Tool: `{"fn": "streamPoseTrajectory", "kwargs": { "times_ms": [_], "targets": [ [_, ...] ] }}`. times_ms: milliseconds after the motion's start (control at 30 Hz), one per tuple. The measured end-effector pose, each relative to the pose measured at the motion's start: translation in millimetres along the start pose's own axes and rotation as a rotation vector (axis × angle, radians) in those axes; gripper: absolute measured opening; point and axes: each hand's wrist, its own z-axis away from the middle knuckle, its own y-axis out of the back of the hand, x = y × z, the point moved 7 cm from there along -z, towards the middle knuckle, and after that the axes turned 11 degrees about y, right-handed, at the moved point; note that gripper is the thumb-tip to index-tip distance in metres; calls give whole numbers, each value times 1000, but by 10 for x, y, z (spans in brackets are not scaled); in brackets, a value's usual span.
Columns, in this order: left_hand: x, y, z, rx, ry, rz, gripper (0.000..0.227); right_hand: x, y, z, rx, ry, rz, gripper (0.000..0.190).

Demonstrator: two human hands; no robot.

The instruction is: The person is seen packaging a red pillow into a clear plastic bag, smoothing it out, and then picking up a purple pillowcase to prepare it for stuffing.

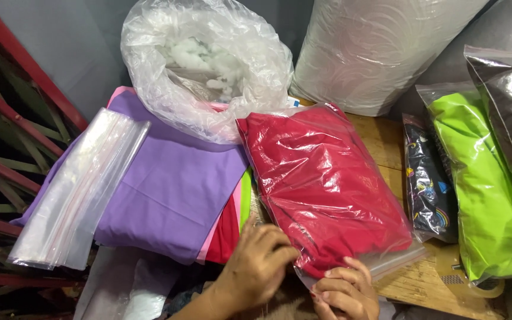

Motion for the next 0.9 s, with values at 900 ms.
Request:
{"fn": "streamPoseTrajectory", "kwargs": {
  "times_ms": [900],
  "targets": [
    [-1651, -1078, -1614, -690, 455, -604, 87, 2227, -1044, -58, -1102, -677, 381, 71]
  ]
}}
